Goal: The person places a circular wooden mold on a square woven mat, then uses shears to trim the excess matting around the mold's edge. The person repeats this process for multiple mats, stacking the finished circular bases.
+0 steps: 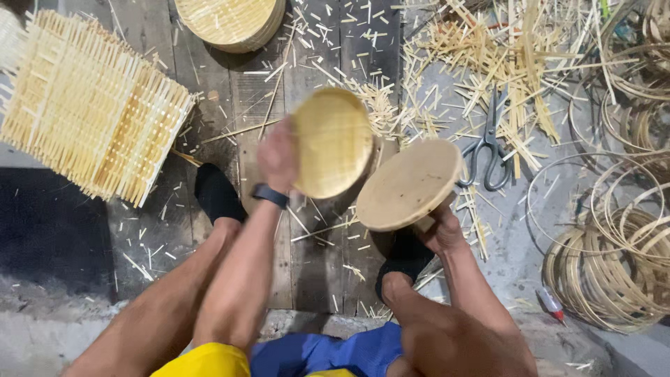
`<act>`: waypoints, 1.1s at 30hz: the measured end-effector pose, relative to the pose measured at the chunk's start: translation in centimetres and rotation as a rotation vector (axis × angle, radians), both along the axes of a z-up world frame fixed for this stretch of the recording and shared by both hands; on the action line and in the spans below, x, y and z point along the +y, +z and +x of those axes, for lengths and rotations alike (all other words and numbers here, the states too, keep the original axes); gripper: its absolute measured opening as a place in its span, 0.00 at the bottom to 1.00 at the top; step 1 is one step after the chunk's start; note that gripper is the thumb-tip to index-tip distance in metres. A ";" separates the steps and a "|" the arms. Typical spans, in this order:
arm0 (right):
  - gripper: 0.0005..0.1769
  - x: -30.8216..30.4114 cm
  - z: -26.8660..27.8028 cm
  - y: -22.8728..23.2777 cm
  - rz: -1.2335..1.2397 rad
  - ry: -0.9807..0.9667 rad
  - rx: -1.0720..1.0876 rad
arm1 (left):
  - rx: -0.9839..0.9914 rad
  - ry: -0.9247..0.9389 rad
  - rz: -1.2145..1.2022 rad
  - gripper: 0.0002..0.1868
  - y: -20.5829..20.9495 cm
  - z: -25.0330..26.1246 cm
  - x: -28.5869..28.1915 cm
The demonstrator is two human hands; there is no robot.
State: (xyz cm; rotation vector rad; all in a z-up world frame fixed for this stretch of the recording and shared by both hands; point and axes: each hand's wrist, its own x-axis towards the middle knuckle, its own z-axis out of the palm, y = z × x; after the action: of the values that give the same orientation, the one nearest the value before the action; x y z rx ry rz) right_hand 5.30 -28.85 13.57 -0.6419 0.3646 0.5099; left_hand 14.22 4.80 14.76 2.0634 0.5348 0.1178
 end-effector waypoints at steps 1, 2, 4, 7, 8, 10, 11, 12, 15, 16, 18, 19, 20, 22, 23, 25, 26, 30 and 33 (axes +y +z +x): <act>0.48 0.1 0.0 -0.5 0.013 0.023 0.026 | 0.072 0.018 0.104 0.35 -0.2 0.3 2.8; 0.50 0.7 0.5 -1.1 0.027 0.045 0.049 | -0.010 0.048 0.124 0.34 -0.2 0.6 5.2; 0.50 2.7 1.8 -2.3 -0.018 0.117 -0.005 | -0.030 0.087 0.092 0.35 0.2 0.5 9.2; 0.47 6.0 3.6 -3.4 -0.175 0.221 -0.193 | 0.067 0.115 -0.148 0.39 1.3 0.0 12.3; 0.48 6.5 3.8 -3.2 -0.214 0.225 -0.222 | 0.045 0.118 -0.277 0.37 1.8 -0.1 12.9; 0.47 6.7 3.9 -2.2 -0.356 0.218 -0.181 | 0.094 0.139 -0.412 0.37 2.7 0.0 13.2; 0.45 6.0 3.6 -1.2 -0.458 0.207 -0.109 | 0.167 0.156 -0.418 0.38 3.0 0.2 13.2; 0.43 5.1 3.2 -0.1 -0.563 0.198 -0.037 | 0.239 0.174 -0.428 0.39 3.0 0.4 13.1; 0.38 2.1 1.6 3.0 -0.324 -0.007 0.002 | 0.346 0.217 -0.588 0.40 1.7 0.5 12.5; 0.38 1.0 1.0 3.7 -0.329 -0.030 -0.095 | 0.291 0.204 -0.699 0.36 0.8 0.5 12.4; 0.34 0.3 0.3 3.8 -0.635 -0.031 -0.238 | 0.175 0.176 -0.917 0.29 -1.2 0.5 11.6; 0.29 0.4 0.2 3.3 -0.936 -0.010 -0.281 | 0.133 0.107 -0.864 0.26 -2.0 0.3 11.3; 0.25 0.8 0.1 2.5 -1.235 0.011 -0.321 | 0.089 0.038 -0.808 0.23 -2.7 0.2 11.0; 0.21 1.6 0.6 0.3 -1.233 0.089 -0.214 | 0.080 -0.015 -0.767 0.18 -3.5 0.2 10.3; 0.19 2.3 0.7 -0.9 -1.230 0.128 -0.159 | 0.115 0.000 -0.783 0.16 -3.7 0.3 9.7; 0.19 5.1 0.5 -3.8 -0.862 0.035 -0.051 | 0.253 0.051 -0.747 0.15 -3.6 0.6 8.3; 0.19 5.6 0.4 -4.8 -0.914 0.093 -0.068 | 0.349 0.089 -0.694 0.15 -3.5 0.9 7.5; 0.22 4.7 -0.6 -6.1 -0.996 0.174 -0.029 | 0.213 -0.152 -0.670 0.19 -3.1 2.3 4.2; 0.23 2.7 -2.0 -5.5 -1.028 0.125 -0.112 | 0.049 -0.311 -0.633 0.20 -2.7 3.2 2.0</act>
State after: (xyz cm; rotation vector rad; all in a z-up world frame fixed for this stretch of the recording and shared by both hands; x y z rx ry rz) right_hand 3.30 -26.15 8.09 -1.6879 0.4762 0.3772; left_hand 17.40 6.81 12.02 1.5039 0.2287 -0.2576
